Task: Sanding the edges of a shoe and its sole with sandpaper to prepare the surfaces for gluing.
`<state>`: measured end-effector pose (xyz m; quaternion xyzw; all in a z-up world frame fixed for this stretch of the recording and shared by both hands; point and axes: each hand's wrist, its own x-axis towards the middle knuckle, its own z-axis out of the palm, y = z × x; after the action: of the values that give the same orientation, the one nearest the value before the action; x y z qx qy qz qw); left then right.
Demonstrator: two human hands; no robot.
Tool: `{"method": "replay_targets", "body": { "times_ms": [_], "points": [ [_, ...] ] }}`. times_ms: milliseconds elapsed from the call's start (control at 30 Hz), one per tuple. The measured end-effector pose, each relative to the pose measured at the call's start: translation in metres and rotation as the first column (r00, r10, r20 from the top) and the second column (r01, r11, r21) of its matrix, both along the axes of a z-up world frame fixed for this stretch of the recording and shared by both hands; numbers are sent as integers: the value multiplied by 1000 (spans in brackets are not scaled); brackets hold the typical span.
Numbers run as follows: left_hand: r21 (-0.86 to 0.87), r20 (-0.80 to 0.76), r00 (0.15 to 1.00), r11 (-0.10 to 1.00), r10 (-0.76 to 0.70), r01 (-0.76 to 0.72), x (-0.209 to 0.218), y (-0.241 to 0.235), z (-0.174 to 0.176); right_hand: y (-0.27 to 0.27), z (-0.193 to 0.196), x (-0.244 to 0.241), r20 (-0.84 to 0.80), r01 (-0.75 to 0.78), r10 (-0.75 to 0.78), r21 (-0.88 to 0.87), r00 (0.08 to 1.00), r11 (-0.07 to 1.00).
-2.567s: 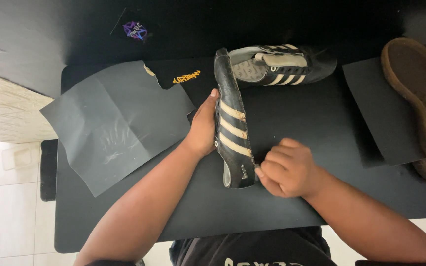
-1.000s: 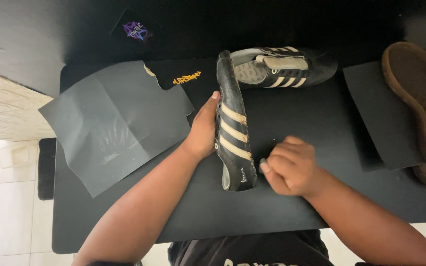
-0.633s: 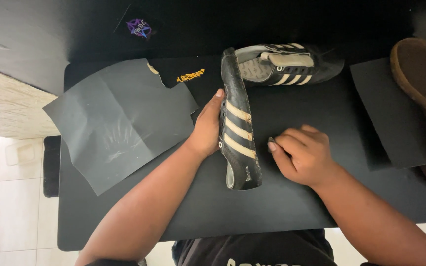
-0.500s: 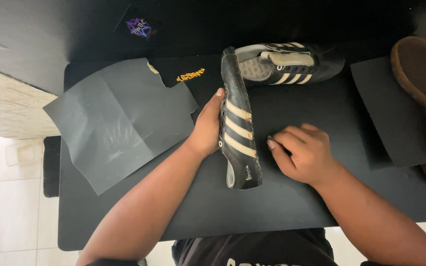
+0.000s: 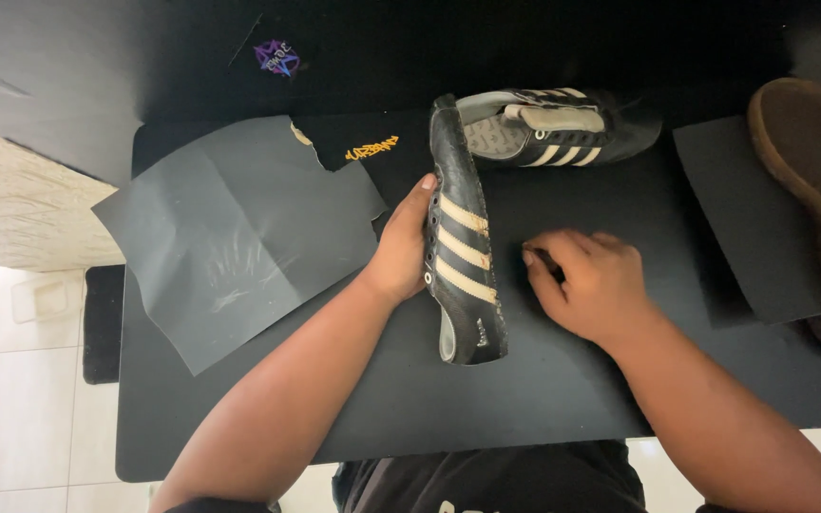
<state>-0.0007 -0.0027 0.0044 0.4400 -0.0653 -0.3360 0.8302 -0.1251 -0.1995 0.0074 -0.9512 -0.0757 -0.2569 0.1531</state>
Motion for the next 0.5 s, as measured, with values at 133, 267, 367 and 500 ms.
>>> {"method": "replay_targets", "body": {
  "times_ms": [133, 267, 367, 500],
  "points": [
    [-39, -18, 1000, 999, 21, -22, 4, -4, -12, -1, 5, 0, -48, 41, -40, 13, 998, 999],
    [-72, -24, 1000, 997, 19, -21, 3, -3, -9, 1, 7, 0, -112, 99, -108, -81, 988, 992],
    [-71, -11, 1000, 997, 12, -13, 6, -3, -12, 3, 11, -1, -182, 126, -143, -98, 973, 987],
    [-70, 8, 1000, 997, 15, -14, 7, -4, -13, 5, 15, -1, -214, 149, -170, -111, 962, 983]
  ]
}}
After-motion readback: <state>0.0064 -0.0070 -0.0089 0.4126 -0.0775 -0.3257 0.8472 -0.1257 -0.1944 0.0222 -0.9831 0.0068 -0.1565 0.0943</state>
